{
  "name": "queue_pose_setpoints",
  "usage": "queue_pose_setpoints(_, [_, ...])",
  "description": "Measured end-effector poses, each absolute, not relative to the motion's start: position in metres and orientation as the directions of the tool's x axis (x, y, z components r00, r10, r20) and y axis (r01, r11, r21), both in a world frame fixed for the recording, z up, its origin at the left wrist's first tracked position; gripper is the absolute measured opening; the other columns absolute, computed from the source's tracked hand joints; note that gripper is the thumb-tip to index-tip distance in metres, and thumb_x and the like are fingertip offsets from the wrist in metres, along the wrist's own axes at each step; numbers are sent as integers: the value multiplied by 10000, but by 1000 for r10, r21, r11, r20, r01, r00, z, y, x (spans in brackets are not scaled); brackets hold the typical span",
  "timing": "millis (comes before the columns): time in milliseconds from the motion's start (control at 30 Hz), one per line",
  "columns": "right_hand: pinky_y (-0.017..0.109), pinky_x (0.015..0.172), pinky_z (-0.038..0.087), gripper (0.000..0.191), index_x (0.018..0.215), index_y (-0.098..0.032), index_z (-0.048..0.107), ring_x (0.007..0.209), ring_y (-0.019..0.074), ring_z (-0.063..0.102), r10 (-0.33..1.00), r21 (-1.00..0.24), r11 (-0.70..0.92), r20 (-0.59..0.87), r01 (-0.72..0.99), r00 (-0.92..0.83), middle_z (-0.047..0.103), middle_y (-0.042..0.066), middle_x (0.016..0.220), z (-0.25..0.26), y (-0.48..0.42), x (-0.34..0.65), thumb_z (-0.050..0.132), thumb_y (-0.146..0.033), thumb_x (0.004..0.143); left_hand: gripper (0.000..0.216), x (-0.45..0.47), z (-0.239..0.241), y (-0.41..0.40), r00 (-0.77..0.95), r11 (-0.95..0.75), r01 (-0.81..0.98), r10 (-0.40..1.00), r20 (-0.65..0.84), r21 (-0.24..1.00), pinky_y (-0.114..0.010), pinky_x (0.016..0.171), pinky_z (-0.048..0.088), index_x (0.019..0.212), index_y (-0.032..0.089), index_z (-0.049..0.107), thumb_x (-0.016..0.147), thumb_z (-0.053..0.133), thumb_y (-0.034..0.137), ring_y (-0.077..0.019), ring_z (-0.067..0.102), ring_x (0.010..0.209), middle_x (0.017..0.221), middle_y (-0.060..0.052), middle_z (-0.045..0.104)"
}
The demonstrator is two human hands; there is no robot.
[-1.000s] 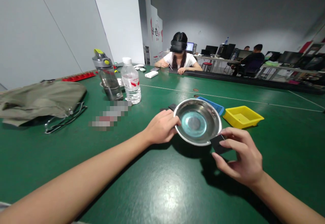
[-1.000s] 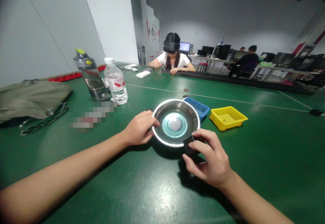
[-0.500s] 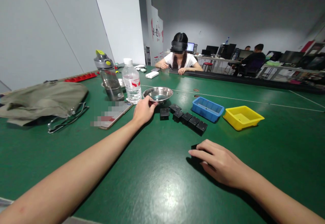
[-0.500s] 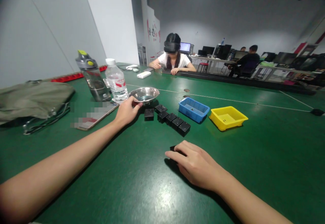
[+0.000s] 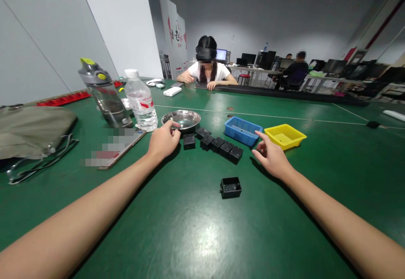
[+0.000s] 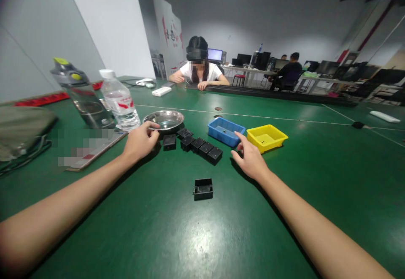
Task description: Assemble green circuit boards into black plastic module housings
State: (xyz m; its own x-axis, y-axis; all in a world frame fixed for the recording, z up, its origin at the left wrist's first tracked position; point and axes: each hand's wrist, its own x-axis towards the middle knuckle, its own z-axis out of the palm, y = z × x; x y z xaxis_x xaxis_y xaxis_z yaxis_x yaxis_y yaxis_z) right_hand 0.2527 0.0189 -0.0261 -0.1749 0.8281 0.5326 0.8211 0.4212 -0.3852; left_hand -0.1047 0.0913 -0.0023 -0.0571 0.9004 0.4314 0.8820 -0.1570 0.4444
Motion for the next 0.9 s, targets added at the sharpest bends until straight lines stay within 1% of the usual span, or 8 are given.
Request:
queue_pose_setpoints(133, [306, 657, 466, 412, 1253, -184, 571, 652, 192, 598, 873, -303, 326, 461, 896, -161, 637, 10, 770, -34, 37, 265, 621, -274, 853, 291, -92, -1, 79, 91, -324, 867, 850, 519, 378, -293, 641, 438, 1022, 165, 675, 842, 486, 294, -202, 639, 633, 703, -29, 693])
queue_pose_setpoints(267, [281, 589, 403, 165, 975, -198, 626, 598, 192, 576, 863, -292, 308, 486, 905, -137, 613, 2, 674, -36, 37, 265, 639, -289, 838, 228, -83, -2, 69, 209, -437, 847, 797, 566, 302, -286, 610, 422, 942, 176, 659, 857, 484, 295, -183, 622, 583, 659, -12, 676])
queue_pose_setpoints(367, [267, 569, 385, 97, 900, -203, 613, 565, 180, 563, 839, -294, 317, 531, 902, -123, 596, -10, 631, -33, 36, 265, 626, -283, 848, 184, -80, -2, 63, 265, -508, 823, 738, 620, 252, -284, 602, 434, 925, 175, 640, 876, 491, 272, -175, 622, 585, 676, -10, 683])
queue_pose_setpoints(533, [262, 571, 394, 71, 862, -197, 592, 554, 162, 546, 749, -291, 379, 654, 878, -106, 580, -11, 630, -23, 24, 259, 619, -263, 864, 132, -74, 2, 50, 462, -732, 681, 458, 760, 27, -322, 744, 529, 986, 147, 602, 902, 519, 206, -199, 668, 799, 863, -74, 703])
queue_pose_setpoints(600, [258, 564, 396, 86, 862, -199, 598, 537, 149, 531, 588, -152, 503, 782, 851, -208, 568, -18, 622, -21, 16, 254, 622, -274, 897, 188, -70, 4, 43, 565, -813, 574, 304, 767, -100, -370, 858, 544, 1078, 136, 580, 905, 552, 204, -227, 671, 957, 1009, -116, 703])
queue_pose_setpoints(700, [246, 571, 411, 43, 891, -195, 598, 579, 145, 561, 460, 14, 625, 802, 781, -382, 581, -4, 664, -19, 1, 241, 606, -222, 925, 317, -65, 7, 34, 653, -844, 475, 149, 743, -249, -388, 900, 540, 1204, 162, 540, 899, 598, 225, -245, 646, 1088, 1184, -144, 671])
queue_pose_setpoints(800, [242, 575, 427, 22, 903, -186, 590, 599, 140, 568, 428, 46, 720, 756, 693, -495, 600, 15, 706, -18, -12, 226, 593, -167, 914, 343, -58, 11, 22, 718, -850, 384, 28, 696, -361, -381, 883, 529, 1239, 160, 531, 903, 575, 217, -246, 645, 1090, 1258, -157, 660])
queue_pose_setpoints(900, [264, 599, 435, 58, 890, -187, 605, 646, 162, 573, 366, 131, 784, 692, 607, -623, 622, 38, 727, -16, -21, 216, 564, -167, 925, 312, -52, 15, 10, 784, -859, 325, 11, 621, -395, -370, 859, 519, 1219, 152, 563, 918, 524, 223, -227, 661, 999, 1288, -145, 666])
